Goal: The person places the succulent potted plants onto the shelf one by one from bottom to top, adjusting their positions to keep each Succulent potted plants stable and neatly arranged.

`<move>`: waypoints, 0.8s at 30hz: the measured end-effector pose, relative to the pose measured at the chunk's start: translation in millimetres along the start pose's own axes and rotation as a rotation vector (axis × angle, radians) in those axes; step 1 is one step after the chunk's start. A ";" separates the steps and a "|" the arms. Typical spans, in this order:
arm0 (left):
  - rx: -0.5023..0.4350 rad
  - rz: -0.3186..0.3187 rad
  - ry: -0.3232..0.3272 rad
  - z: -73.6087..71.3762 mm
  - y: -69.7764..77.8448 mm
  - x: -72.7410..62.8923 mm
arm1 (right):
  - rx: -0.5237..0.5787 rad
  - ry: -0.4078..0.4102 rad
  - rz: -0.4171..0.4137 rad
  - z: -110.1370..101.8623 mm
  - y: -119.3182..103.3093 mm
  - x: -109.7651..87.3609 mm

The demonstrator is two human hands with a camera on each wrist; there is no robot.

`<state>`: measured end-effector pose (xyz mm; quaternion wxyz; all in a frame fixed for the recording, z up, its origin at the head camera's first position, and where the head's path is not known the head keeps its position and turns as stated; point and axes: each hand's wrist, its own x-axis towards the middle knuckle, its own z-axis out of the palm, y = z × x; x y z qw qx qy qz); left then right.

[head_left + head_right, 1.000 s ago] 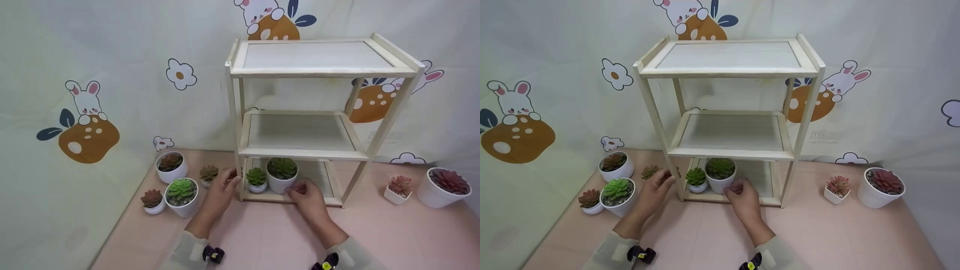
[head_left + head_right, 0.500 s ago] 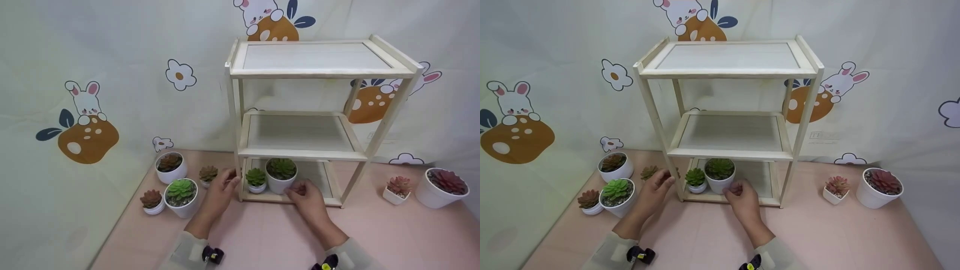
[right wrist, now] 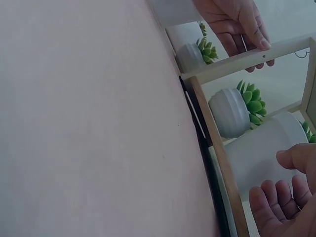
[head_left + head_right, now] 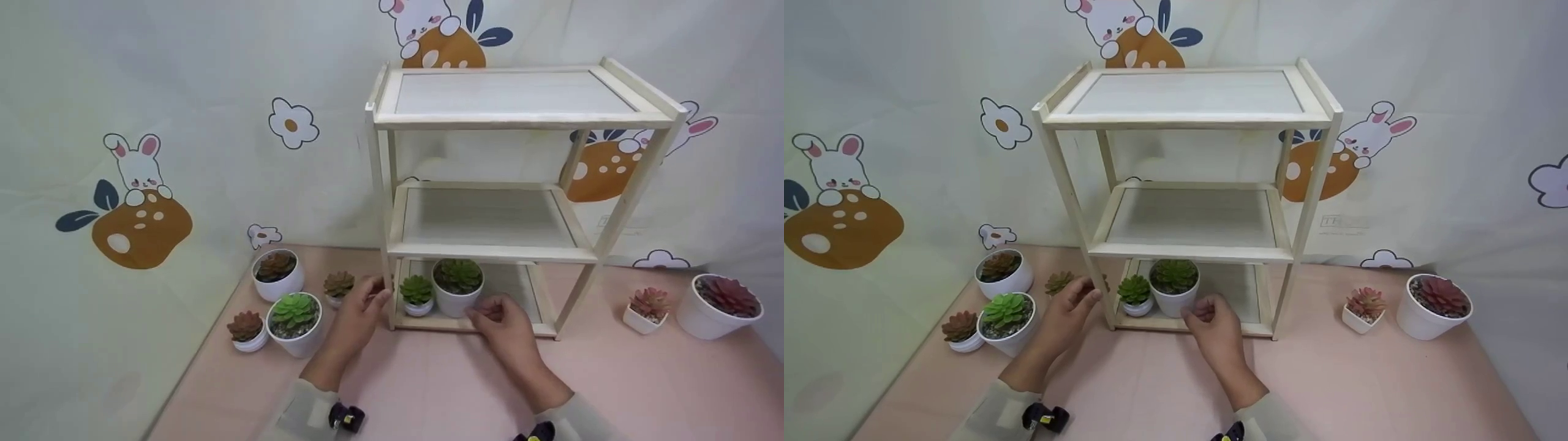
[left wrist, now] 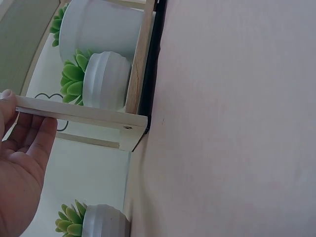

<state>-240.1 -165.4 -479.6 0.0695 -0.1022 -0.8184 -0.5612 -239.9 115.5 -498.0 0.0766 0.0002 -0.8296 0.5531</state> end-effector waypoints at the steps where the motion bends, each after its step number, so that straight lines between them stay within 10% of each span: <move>1: -0.001 -0.004 -0.002 0.1 0.2 0.0 | 0.005 -0.002 0.003 -0.8 -0.1 -0.9; 24: 0.016 -0.005 -0.006 -0.6 -2.6 1.9 | 0.009 -0.021 0.013 -18.7 -16.0 -16.0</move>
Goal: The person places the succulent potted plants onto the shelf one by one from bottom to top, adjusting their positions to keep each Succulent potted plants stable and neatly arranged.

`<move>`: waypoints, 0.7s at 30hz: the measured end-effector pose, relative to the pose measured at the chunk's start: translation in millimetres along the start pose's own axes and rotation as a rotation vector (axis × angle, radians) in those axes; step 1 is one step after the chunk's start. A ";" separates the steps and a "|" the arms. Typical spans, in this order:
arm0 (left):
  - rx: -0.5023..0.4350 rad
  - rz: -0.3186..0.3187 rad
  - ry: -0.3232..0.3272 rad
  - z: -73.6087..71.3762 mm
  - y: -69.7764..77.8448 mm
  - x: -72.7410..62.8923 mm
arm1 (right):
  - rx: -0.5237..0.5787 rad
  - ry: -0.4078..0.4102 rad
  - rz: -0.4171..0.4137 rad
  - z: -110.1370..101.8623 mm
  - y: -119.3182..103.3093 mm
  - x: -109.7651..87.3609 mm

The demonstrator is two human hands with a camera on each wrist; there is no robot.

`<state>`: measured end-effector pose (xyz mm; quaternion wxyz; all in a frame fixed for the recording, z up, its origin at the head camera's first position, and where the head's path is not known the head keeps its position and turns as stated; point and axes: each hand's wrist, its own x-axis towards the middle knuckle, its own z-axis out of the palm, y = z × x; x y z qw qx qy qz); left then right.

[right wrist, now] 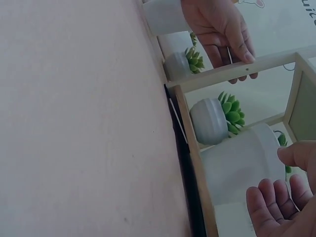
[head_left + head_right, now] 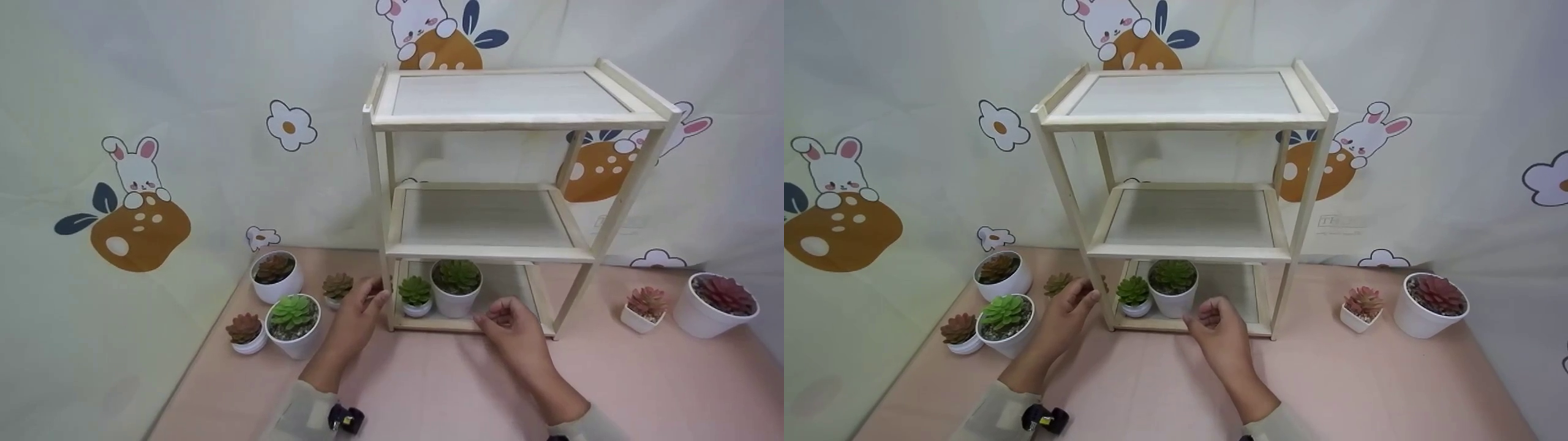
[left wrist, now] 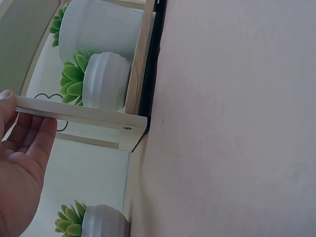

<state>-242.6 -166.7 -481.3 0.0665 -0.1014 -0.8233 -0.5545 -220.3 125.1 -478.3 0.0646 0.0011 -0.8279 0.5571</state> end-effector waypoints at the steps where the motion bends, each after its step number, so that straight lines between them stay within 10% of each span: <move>1: 0.002 -0.001 0.000 0.1 0.1 0.0 | -0.005 0.000 -0.001 -1.6 -0.7 -1.1; 21: -0.011 -0.006 0.019 0.9 0.7 -2.0 | 0.010 0.043 0.007 -53.1 -4.6 -8.2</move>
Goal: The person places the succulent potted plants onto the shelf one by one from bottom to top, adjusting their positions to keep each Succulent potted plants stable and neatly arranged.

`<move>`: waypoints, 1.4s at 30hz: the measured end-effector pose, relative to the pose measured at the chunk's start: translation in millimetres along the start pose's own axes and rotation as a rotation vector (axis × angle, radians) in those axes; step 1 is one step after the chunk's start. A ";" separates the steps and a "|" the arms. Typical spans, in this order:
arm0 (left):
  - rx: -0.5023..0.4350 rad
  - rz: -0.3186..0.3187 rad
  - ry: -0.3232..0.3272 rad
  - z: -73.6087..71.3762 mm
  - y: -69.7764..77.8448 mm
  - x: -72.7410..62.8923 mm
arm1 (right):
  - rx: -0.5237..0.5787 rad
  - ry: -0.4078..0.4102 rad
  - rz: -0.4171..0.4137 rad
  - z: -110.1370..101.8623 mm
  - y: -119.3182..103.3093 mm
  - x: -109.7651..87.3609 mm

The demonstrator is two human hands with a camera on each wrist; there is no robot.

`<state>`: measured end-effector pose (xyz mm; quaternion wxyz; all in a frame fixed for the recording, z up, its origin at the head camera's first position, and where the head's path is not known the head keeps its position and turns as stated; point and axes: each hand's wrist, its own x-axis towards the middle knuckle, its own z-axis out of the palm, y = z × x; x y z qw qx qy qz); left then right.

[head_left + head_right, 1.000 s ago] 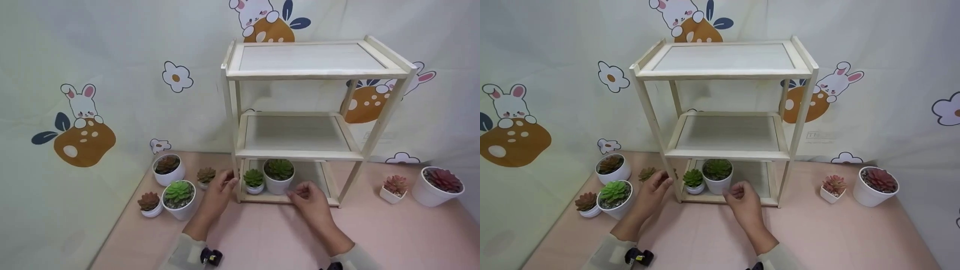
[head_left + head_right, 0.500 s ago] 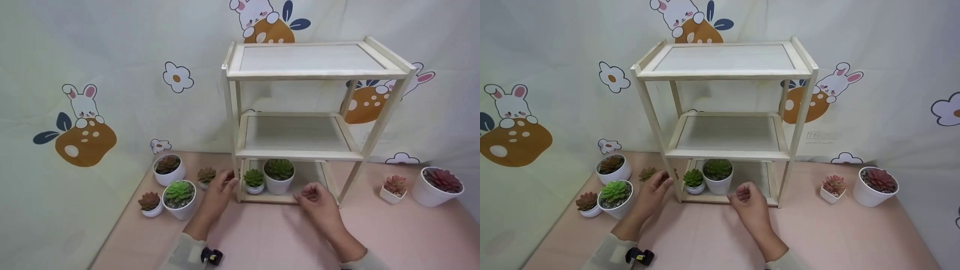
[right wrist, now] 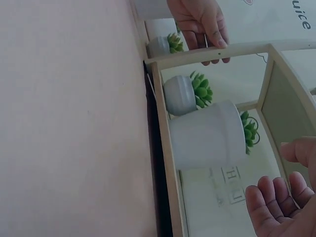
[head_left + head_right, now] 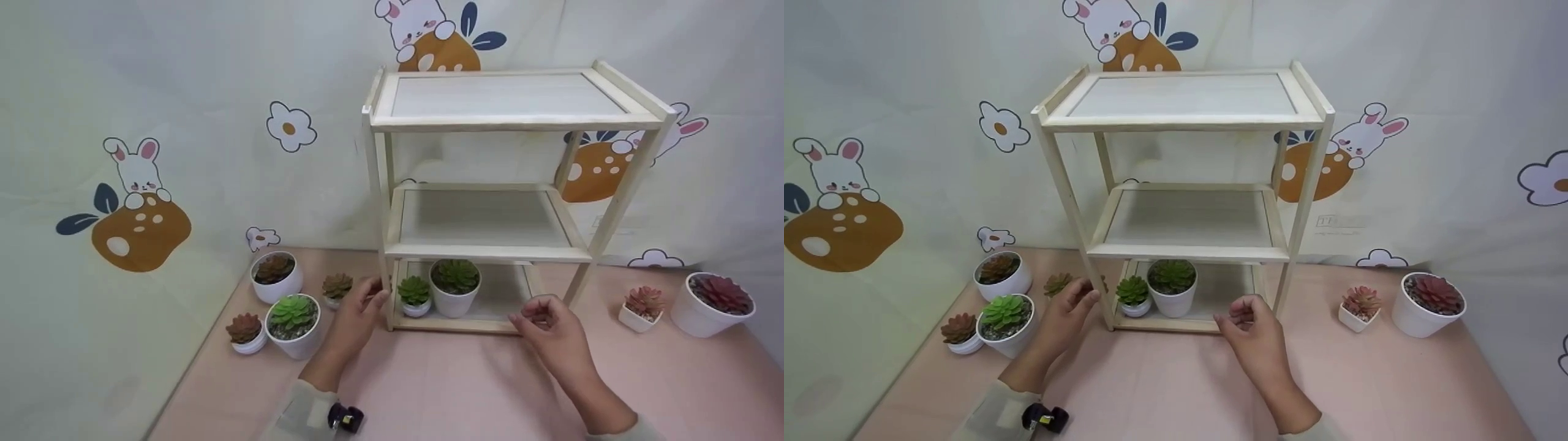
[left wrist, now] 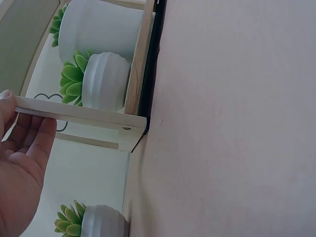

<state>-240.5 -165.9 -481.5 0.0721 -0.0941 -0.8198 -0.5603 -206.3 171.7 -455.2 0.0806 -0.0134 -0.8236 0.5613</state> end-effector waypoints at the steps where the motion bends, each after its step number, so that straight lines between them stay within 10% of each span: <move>1: -0.002 -0.006 0.000 0.0 0.0 0.0 | -0.005 0.004 -0.001 -2.2 0.4 0.0; 42: 0.003 0.006 -0.016 -0.3 -1.5 1.2 | 0.153 0.279 0.020 -87.8 23.3 19.0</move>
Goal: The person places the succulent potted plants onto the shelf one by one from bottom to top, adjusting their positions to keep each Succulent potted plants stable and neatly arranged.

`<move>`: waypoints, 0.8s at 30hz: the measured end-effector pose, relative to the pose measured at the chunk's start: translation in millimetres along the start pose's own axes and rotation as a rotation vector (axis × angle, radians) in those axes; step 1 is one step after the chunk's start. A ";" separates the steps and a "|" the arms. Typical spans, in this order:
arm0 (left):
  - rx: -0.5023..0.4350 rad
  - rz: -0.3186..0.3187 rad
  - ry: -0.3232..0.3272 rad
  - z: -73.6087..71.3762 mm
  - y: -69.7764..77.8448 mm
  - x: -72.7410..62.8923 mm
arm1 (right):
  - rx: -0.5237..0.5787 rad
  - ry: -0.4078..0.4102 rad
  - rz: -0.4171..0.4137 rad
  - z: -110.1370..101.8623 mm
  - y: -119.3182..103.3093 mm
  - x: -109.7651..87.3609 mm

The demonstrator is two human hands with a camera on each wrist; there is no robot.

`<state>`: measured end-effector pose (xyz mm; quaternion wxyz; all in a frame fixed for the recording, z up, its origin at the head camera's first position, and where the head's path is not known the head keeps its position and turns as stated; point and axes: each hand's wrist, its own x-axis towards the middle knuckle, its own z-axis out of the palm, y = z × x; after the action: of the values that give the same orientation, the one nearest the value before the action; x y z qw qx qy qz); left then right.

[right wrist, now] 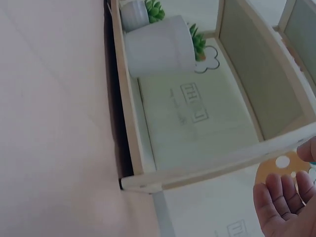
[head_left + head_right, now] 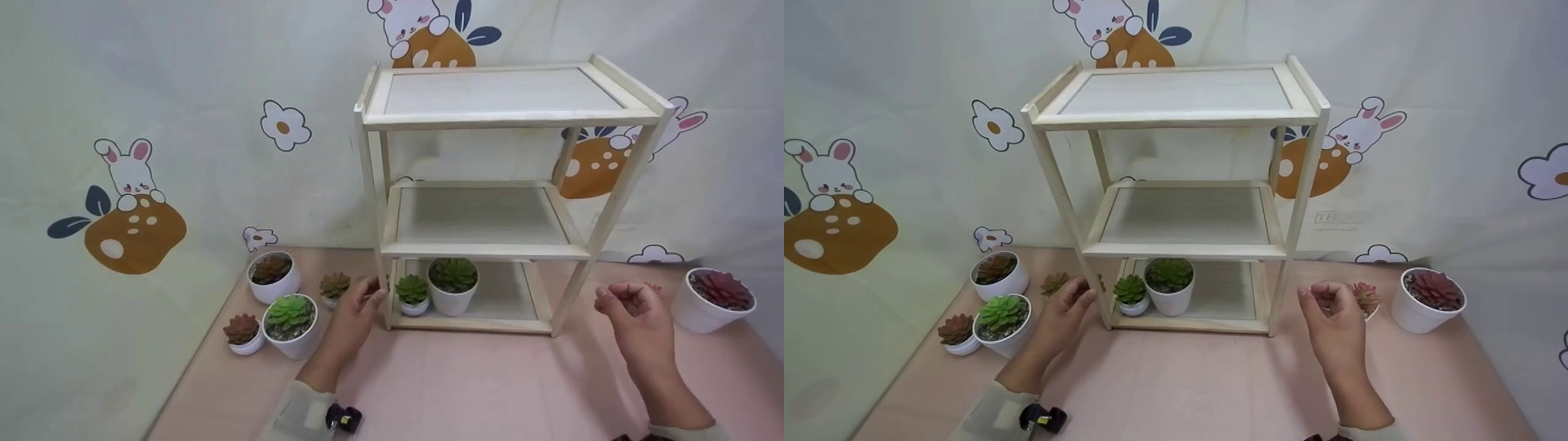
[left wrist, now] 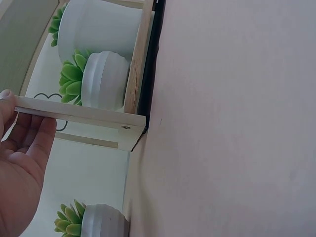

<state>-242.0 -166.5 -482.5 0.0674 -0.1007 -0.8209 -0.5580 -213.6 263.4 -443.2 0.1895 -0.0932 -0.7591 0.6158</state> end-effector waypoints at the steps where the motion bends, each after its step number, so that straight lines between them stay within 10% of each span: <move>1: -0.001 0.002 0.001 -0.1 0.2 0.2 | 0.013 0.009 0.008 -0.9 1.6 2.2; 15: 0.006 -0.039 0.009 0.6 2.3 0.1 | -0.085 0.178 0.033 -22.3 21.8 25.4; 24: 0.007 -0.039 0.014 -0.1 2.0 -0.2 | 0.164 0.150 0.135 -39.3 31.3 35.2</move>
<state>-241.3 -165.9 -480.7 0.0624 -0.0805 -0.8242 -0.5571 -232.7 318.9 -460.8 0.2109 -0.1743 -0.6819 0.6783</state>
